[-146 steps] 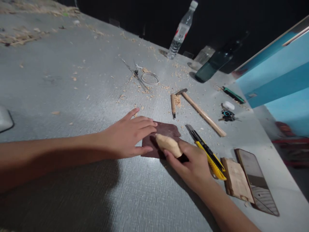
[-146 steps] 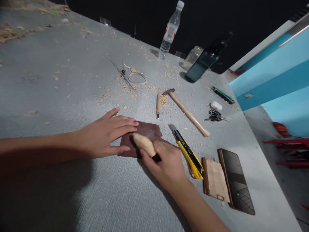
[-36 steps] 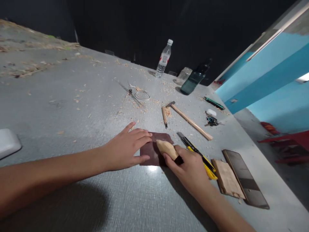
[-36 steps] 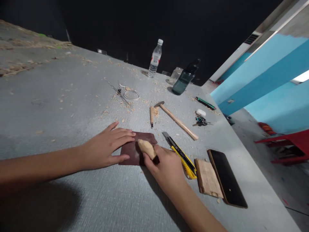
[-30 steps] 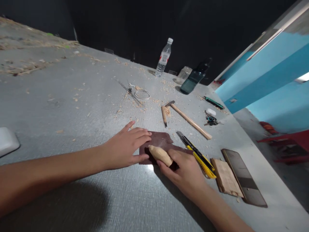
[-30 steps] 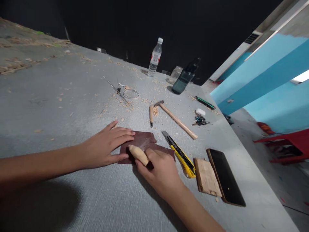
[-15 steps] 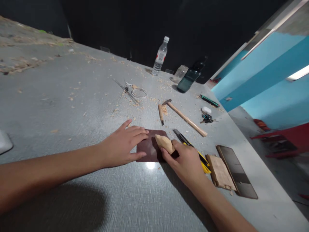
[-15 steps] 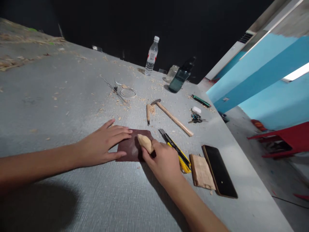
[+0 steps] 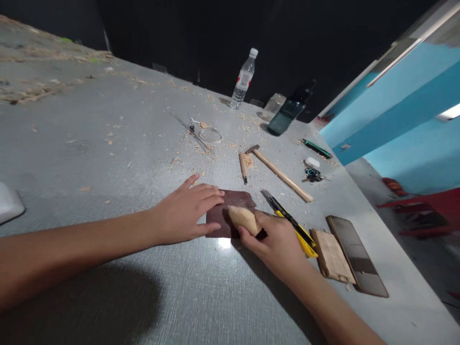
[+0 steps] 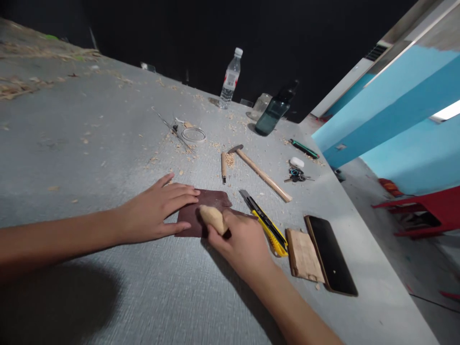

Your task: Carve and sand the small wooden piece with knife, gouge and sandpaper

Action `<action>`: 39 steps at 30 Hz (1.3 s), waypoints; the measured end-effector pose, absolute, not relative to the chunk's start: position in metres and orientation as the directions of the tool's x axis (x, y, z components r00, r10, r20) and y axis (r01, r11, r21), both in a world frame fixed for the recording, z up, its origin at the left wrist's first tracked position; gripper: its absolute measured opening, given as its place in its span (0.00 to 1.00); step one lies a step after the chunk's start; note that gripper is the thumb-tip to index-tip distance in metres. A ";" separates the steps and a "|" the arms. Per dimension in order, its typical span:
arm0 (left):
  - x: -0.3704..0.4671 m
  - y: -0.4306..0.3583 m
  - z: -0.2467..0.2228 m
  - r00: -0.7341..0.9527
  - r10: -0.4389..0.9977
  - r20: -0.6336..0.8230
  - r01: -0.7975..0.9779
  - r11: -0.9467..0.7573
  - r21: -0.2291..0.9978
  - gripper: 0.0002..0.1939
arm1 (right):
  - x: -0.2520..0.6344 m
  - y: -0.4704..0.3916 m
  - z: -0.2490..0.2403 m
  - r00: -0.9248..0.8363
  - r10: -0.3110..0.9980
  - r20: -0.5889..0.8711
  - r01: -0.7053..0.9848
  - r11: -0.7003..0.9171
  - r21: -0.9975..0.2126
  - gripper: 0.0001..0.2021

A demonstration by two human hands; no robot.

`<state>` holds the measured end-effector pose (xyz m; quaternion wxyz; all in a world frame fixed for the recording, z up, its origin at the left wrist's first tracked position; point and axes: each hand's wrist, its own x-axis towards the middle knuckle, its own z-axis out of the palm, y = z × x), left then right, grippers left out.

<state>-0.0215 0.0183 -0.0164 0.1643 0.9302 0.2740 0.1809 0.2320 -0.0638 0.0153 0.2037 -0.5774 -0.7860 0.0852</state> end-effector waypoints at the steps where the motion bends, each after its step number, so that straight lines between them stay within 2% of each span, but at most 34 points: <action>1: -0.021 0.018 -0.016 0.785 0.569 0.245 0.451 -0.796 0.404 0.27 | 0.233 -0.063 0.016 -0.197 0.949 0.245 0.885 0.280 -0.372 0.14; 3: -0.021 0.018 -0.016 0.785 0.570 0.242 0.454 -0.796 0.401 0.26 | 0.235 -0.063 0.017 -0.083 0.946 0.313 0.887 0.213 -0.410 0.17; 5: -0.021 0.017 -0.016 0.785 0.569 0.245 0.454 -0.798 0.397 0.27 | 0.236 -0.063 0.019 0.041 0.937 0.346 0.832 0.160 -0.531 0.20; 7: -0.022 0.017 -0.016 0.784 0.566 0.254 0.451 -0.802 0.392 0.26 | 0.234 -0.064 0.020 0.125 0.957 0.263 0.683 0.109 -0.722 0.18; 10: -0.022 0.017 -0.019 0.782 0.560 0.274 0.443 -0.808 0.387 0.26 | 0.231 -0.064 0.020 0.137 0.989 0.055 0.321 0.008 -0.947 0.16; 13: -0.023 0.018 -0.021 0.783 0.552 0.287 0.438 -0.817 0.374 0.26 | 0.228 -0.063 0.020 0.128 0.987 -0.097 0.015 -0.100 -0.995 0.20; 16: -0.023 0.018 -0.020 0.788 0.525 0.323 0.413 -0.839 0.355 0.26 | 0.226 -0.064 0.019 0.079 0.980 -0.181 -0.121 -0.171 -0.978 0.22; 19: -0.024 0.018 -0.015 0.755 0.490 0.436 0.362 -0.865 0.347 0.33 | 0.225 -0.066 0.017 0.010 0.978 -0.207 -0.129 -0.204 -0.970 0.21; 22: -0.025 0.017 -0.009 0.709 0.447 0.546 0.301 -0.891 0.340 0.38 | 0.224 -0.069 0.016 -0.076 0.980 -0.185 -0.045 -0.189 -0.981 0.19; 26: -0.027 0.016 -0.004 0.702 0.348 0.622 0.203 -0.934 0.294 0.36 | 0.218 -0.071 0.019 -0.196 0.970 -0.147 0.048 -0.140 -0.989 0.15; 31: -0.026 0.015 -0.001 0.727 0.235 0.645 0.108 -0.967 0.230 0.34 | 0.212 -0.075 0.022 -0.264 0.941 -0.213 0.096 -0.195 -0.976 0.13; 39: -0.027 0.014 0.001 0.751 0.194 0.631 0.063 -0.972 0.225 0.33 | 0.208 -0.082 0.019 -0.297 0.918 -0.263 0.177 -0.218 -0.960 0.14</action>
